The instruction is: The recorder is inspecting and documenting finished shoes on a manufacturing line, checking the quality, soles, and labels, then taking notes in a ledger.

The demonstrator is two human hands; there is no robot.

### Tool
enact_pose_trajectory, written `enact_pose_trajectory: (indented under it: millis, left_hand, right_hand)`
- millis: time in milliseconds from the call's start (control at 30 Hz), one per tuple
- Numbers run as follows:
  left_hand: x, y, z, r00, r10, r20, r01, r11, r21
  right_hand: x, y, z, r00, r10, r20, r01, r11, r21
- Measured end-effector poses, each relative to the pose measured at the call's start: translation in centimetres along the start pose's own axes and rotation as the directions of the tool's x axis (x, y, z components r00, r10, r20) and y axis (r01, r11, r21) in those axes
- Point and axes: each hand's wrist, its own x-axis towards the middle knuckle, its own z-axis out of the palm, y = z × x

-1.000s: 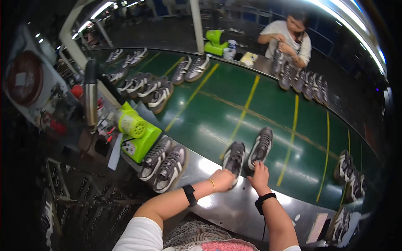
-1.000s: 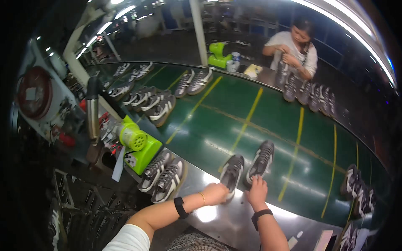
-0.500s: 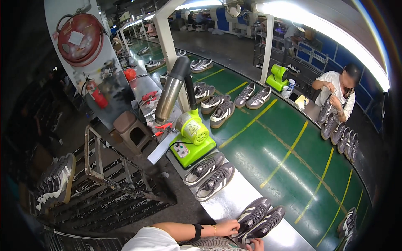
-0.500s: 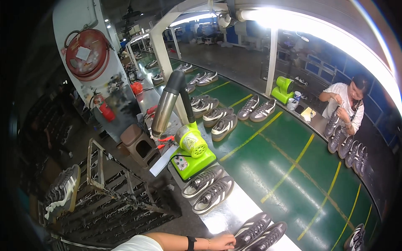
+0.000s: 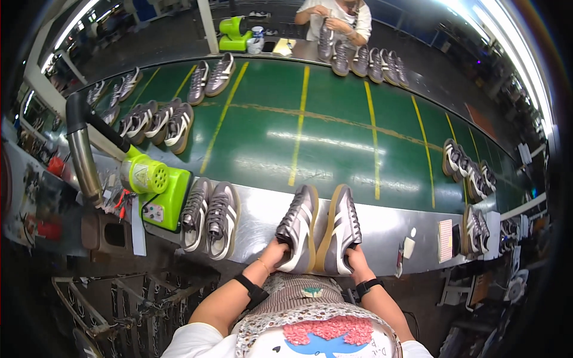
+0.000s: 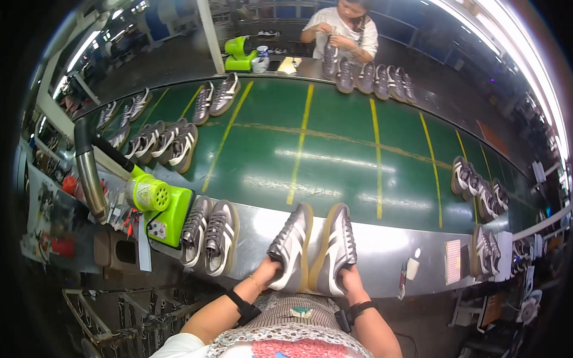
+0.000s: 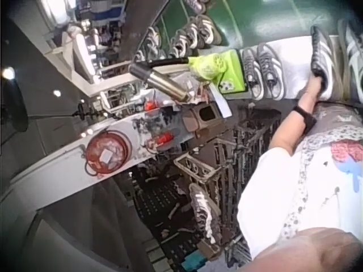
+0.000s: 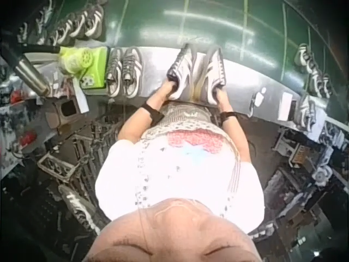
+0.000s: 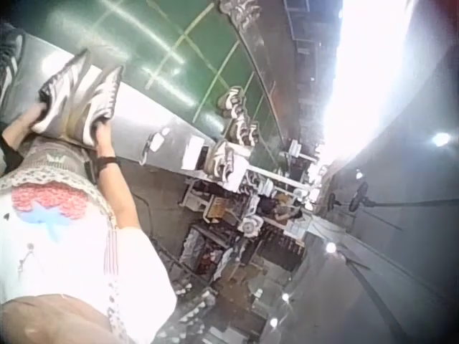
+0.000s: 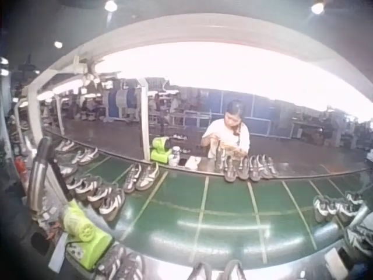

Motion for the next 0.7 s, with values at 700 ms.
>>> enact_pose_trajectory:
  millis: [700]
  left_hand:
    - [-6.6, 6.2, 7.2, 0.936, 0.003, 0.352, 0.118, 0.94, -0.321]
  right_hand:
    - [-7.4, -8.5, -0.2, 0.977, 0.102, 0.187, -0.132, 0.979, 0.154]
